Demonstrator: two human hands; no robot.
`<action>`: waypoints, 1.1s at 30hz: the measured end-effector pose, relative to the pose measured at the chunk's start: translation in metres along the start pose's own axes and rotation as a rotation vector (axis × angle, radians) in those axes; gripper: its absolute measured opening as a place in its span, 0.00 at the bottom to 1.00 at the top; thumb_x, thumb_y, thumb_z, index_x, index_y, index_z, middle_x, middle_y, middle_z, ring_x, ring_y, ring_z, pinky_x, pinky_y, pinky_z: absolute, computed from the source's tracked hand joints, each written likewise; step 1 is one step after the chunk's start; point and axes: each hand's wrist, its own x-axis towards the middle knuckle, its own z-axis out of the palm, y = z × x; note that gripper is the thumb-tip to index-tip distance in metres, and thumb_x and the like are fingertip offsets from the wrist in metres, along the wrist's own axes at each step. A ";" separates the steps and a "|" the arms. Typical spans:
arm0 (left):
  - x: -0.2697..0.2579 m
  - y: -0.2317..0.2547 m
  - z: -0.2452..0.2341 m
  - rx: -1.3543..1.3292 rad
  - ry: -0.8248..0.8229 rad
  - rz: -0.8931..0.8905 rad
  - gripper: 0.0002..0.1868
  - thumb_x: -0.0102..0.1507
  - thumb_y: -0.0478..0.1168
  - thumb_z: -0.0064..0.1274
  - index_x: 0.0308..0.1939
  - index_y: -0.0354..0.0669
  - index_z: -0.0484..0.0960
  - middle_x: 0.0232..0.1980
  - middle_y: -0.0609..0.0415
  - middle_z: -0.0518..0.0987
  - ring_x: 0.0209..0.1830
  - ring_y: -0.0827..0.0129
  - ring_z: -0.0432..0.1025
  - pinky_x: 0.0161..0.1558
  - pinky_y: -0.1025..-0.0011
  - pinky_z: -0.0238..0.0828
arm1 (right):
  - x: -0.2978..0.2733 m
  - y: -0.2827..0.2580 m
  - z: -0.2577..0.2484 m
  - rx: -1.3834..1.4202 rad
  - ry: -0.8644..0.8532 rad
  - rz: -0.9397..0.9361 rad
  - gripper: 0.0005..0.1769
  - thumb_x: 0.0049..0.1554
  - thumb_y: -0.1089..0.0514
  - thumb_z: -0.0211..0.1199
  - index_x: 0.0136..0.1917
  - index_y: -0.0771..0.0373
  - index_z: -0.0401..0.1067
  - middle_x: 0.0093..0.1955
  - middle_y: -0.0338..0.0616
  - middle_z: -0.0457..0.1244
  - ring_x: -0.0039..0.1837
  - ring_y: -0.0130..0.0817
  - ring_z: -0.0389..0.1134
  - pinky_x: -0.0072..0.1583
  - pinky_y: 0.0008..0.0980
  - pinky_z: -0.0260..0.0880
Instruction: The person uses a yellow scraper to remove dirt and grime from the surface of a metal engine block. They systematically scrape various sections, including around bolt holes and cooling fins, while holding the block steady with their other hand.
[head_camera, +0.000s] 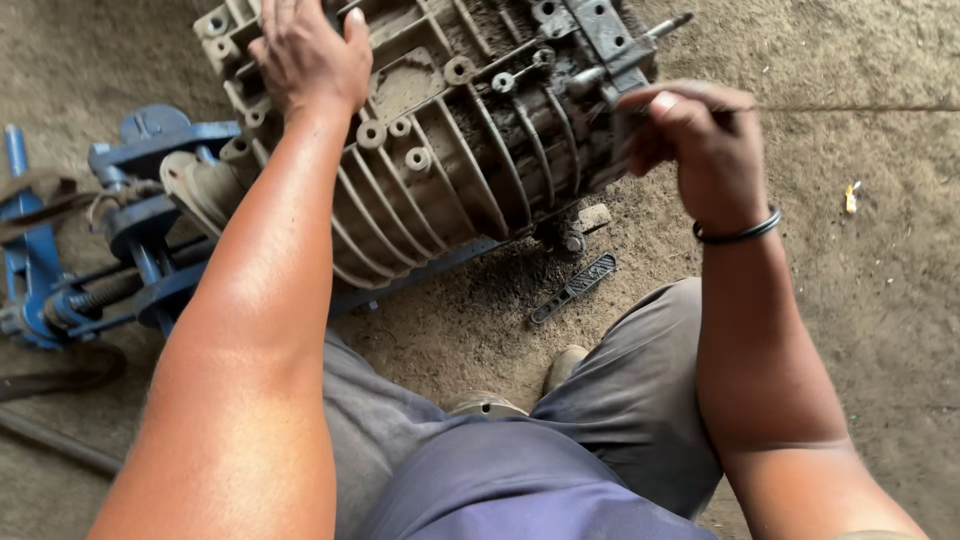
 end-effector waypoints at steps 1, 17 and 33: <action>-0.002 0.000 -0.001 -0.010 0.008 0.012 0.31 0.71 0.55 0.47 0.70 0.36 0.67 0.77 0.40 0.62 0.79 0.51 0.52 0.73 0.43 0.45 | 0.001 0.002 -0.008 -0.015 0.074 -0.027 0.16 0.72 0.55 0.58 0.58 0.72 0.77 0.41 0.47 0.69 0.39 0.32 0.71 0.42 0.31 0.74; 0.000 -0.002 0.005 0.028 0.035 0.026 0.27 0.71 0.57 0.51 0.62 0.38 0.75 0.75 0.37 0.66 0.77 0.46 0.54 0.70 0.42 0.47 | 0.001 0.091 -0.124 -0.219 0.401 -0.048 0.06 0.73 0.65 0.62 0.54 0.71 0.74 0.41 0.42 0.66 0.38 0.27 0.68 0.39 0.26 0.67; 0.001 -0.032 0.021 0.097 0.224 0.361 0.17 0.73 0.45 0.48 0.50 0.29 0.75 0.50 0.34 0.76 0.54 0.43 0.70 0.56 0.42 0.59 | -0.063 0.290 -0.105 -0.700 -0.039 0.253 0.15 0.66 0.54 0.62 0.64 0.56 0.77 0.47 0.52 0.70 0.45 0.41 0.71 0.48 0.41 0.72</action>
